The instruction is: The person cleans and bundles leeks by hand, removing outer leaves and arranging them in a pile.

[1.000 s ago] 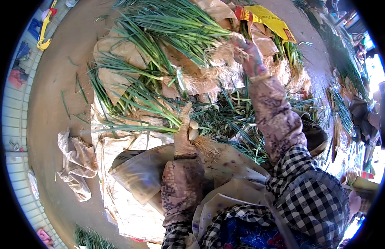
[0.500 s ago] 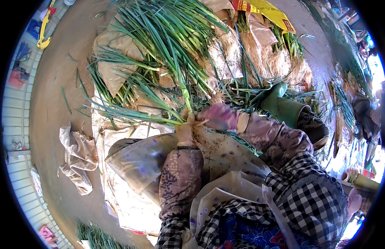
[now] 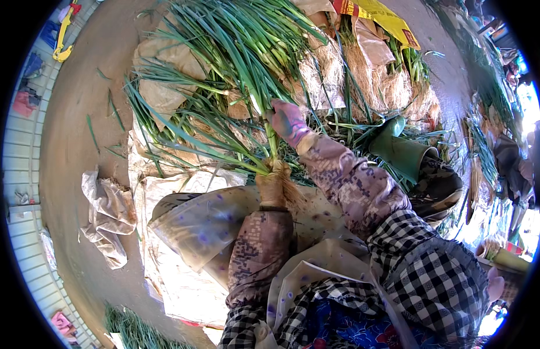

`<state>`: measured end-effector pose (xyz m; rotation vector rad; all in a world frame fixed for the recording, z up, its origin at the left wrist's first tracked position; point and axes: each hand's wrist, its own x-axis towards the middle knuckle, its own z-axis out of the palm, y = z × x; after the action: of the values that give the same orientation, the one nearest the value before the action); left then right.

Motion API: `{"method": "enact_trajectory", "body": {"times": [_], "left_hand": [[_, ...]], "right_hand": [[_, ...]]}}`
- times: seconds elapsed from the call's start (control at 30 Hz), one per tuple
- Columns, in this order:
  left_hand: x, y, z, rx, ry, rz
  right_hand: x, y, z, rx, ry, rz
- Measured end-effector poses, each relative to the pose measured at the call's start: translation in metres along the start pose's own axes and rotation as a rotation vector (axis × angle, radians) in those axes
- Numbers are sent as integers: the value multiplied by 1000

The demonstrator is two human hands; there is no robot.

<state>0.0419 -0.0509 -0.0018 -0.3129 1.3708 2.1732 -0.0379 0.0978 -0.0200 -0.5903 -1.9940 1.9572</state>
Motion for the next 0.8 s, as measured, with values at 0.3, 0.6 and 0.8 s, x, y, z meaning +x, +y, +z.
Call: {"method": "enact_trajectory", "body": {"times": [0.3,0.6,0.8], "left_hand": [[15,17,-13,-261,253,5],[3,24,-9,-476,-162,-171],[-17,30,-13,-435,-197,-280]], "right_hand": [[-82,-13,-66,-110,70,424],[-151,136,-212,-1349,-313,-67],[-87,-9,-71,334,-313,554]]}}
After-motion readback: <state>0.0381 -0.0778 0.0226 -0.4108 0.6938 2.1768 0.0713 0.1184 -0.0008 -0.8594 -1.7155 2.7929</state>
